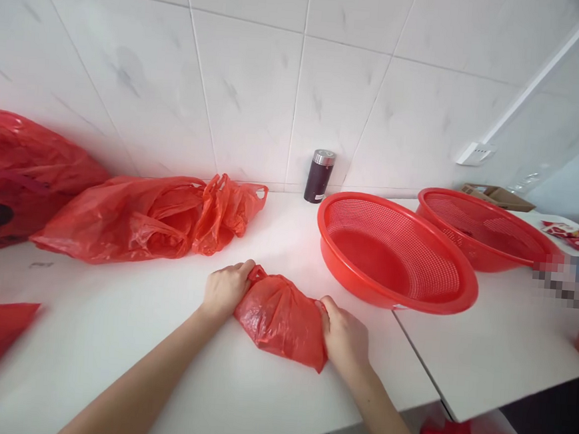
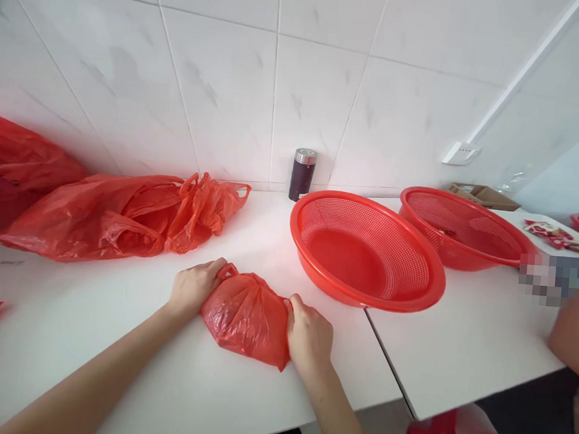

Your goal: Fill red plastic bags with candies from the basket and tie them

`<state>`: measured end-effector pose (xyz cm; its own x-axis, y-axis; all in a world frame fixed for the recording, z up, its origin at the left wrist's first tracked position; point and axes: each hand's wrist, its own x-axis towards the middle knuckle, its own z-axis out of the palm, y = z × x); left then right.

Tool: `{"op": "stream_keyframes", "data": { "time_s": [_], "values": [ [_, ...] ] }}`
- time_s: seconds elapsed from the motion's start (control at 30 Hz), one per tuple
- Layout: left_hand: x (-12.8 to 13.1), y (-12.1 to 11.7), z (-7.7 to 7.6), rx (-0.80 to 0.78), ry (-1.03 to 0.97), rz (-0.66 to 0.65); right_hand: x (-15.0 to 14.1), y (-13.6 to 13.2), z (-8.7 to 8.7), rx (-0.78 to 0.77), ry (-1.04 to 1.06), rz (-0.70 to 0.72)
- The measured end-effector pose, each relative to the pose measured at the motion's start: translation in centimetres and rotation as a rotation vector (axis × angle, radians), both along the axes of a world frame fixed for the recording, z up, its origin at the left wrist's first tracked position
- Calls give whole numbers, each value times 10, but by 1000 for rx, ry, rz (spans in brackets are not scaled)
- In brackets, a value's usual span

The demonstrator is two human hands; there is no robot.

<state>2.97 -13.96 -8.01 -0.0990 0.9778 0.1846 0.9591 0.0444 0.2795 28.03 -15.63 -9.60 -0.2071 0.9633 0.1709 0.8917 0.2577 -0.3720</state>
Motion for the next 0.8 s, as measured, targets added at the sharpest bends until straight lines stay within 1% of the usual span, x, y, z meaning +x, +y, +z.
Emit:
{"op": "stream_keyframes", "data": {
  "time_s": [0.07,0.13,0.23,0.3,0.33,0.4,0.47,0.57,0.67,0.73,0.8],
  "values": [
    [2,-1,-2,25,36,-9,-1,-1,-2,21,19,0],
    [3,-1,-2,47,47,-11,-1,-3,-1,28,137,-9],
    [1,1,-1,63,11,15,-2,-13,10,46,499,11],
    [-6,3,2,64,-50,66,-2,-24,19,113,706,98],
    [-12,4,3,62,-91,101,-2,-30,23,152,759,163],
    [-28,6,6,57,-184,173,0,-42,26,192,780,275],
    [-43,5,8,49,-281,222,4,-52,22,178,760,306],
    [-56,3,9,58,-410,248,12,-58,11,131,756,232],
    [-56,-1,13,96,-533,251,20,-53,5,29,785,152],
    [-53,-6,22,123,-602,232,25,-46,5,-66,810,86],
    [-48,-12,36,180,-635,223,28,-38,4,-150,833,14]
  ]
}}
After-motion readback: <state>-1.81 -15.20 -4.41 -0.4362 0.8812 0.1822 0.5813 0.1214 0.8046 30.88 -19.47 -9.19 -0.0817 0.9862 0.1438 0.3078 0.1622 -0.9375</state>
